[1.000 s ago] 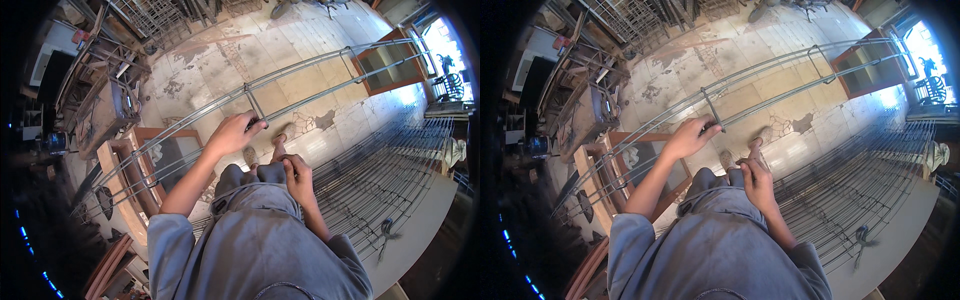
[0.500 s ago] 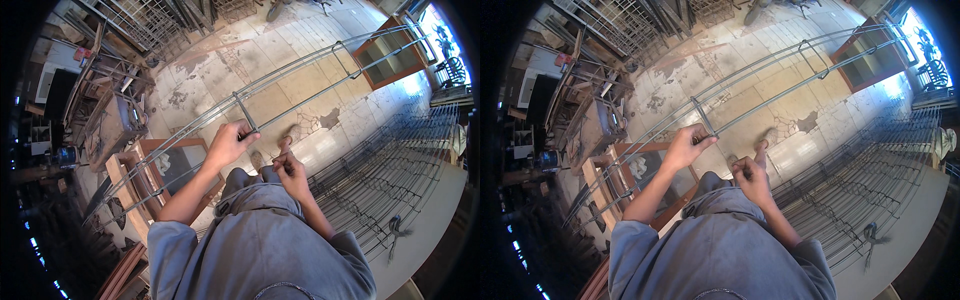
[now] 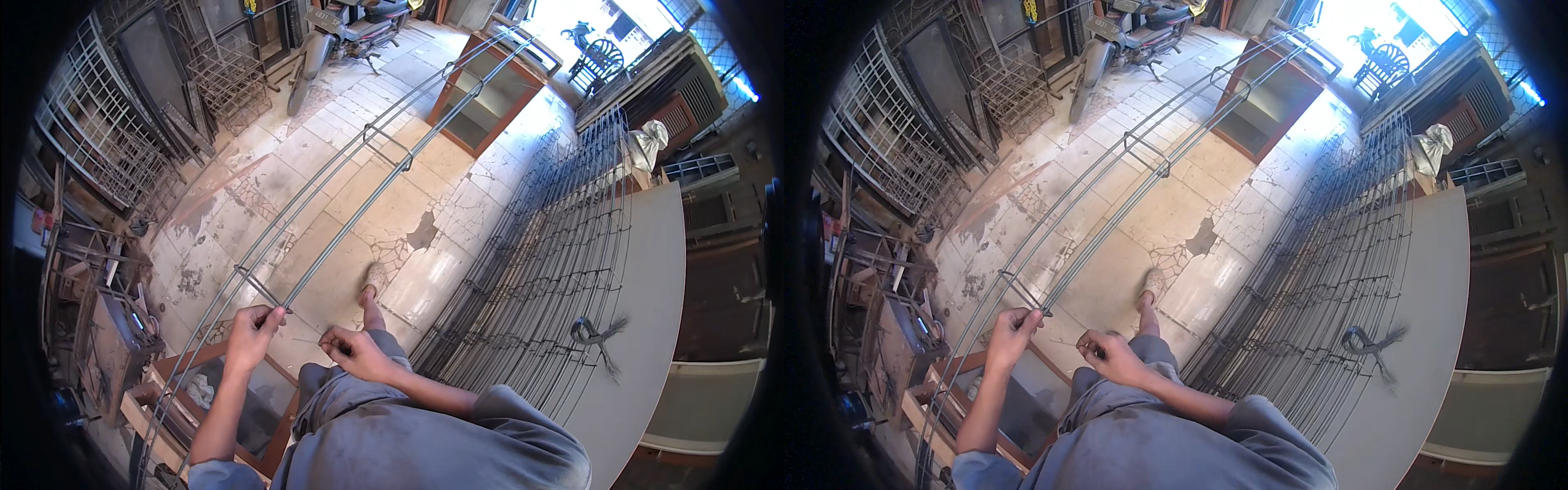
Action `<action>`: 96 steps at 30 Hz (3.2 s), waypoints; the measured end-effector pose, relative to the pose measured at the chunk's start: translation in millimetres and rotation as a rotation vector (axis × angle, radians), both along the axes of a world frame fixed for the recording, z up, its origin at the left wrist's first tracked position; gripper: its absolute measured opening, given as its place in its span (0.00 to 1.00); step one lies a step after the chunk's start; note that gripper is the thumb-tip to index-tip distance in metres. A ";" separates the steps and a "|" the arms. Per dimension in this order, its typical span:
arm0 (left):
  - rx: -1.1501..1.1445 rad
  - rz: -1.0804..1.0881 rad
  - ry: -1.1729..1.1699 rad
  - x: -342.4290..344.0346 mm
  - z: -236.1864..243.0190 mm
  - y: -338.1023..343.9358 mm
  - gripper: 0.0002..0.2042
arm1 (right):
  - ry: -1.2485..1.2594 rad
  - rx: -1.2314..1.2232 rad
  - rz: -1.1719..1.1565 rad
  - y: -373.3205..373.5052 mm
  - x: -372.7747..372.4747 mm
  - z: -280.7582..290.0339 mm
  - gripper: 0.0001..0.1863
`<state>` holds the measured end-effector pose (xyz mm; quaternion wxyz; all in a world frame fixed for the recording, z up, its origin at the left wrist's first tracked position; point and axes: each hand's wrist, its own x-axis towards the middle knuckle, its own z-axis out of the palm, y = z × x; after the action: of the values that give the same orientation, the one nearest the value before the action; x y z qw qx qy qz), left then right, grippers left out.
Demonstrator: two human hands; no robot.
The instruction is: The person assembles a metal rebar cage by hand, using wire to secure the intersections of the rebar rods.
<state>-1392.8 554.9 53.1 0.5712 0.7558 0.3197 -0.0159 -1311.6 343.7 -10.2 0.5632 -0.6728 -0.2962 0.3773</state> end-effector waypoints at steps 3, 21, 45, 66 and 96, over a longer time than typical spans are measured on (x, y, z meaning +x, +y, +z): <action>-0.010 -0.038 0.036 -0.1 -1.1 4.9 0.19 | 0.010 -0.005 0.006 -3.9 1.3 -3.7 0.07; -0.034 -0.047 0.028 2.0 4.6 6.3 0.18 | 0.255 0.088 -0.047 4.7 -10.3 -11.2 0.04; 0.006 -0.132 -0.027 -3.3 1.7 3.5 0.15 | 0.237 0.098 -0.041 1.3 -12.4 -25.2 0.04; -0.067 -0.030 -0.080 -8.8 -4.9 1.1 0.09 | 0.215 0.030 0.000 20.8 -14.7 -19.5 0.04; 0.192 -0.101 -0.055 -5.2 0.1 -1.7 0.12 | 0.145 0.060 -0.102 21.9 -22.3 -15.1 0.04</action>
<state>-1397.9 553.1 53.1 0.5031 0.8223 0.2658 0.0067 -1333.9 365.6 -25.4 0.6215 -0.6407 -0.2311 0.3869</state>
